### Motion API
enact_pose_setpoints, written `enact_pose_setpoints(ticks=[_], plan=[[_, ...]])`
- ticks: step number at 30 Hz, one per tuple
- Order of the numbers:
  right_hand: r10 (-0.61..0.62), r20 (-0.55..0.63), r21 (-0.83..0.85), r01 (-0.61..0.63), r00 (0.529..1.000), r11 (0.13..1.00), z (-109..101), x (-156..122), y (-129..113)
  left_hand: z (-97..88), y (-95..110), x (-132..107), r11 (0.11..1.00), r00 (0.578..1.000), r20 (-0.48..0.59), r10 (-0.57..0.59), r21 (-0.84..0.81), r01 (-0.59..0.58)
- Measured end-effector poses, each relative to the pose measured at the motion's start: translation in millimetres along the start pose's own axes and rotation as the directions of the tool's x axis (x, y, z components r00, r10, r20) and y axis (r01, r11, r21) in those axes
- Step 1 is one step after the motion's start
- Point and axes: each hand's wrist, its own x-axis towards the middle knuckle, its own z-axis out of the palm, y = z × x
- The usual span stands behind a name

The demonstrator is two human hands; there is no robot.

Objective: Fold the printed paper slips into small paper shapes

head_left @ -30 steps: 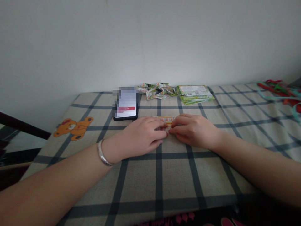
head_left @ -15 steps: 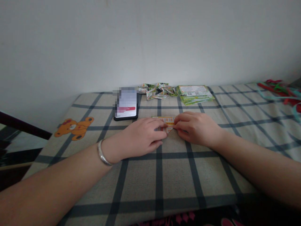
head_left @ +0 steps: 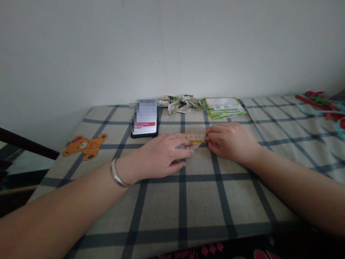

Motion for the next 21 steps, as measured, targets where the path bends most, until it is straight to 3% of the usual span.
enact_pose_setpoints(ticks=[14,21], plan=[[-0.044,0.021,-0.032,0.045,0.999,0.998,-2.6,-3.1,-0.8,-9.1,-1.6,-0.3,0.985,0.999,0.037,-0.037,-0.167,0.043],[-0.078,-0.04,0.002,0.078,0.996,0.997,2.8,-3.2,4.0,-4.2,-3.2,-0.7,0.978,0.999,0.009,-0.053,-0.201,0.054]])
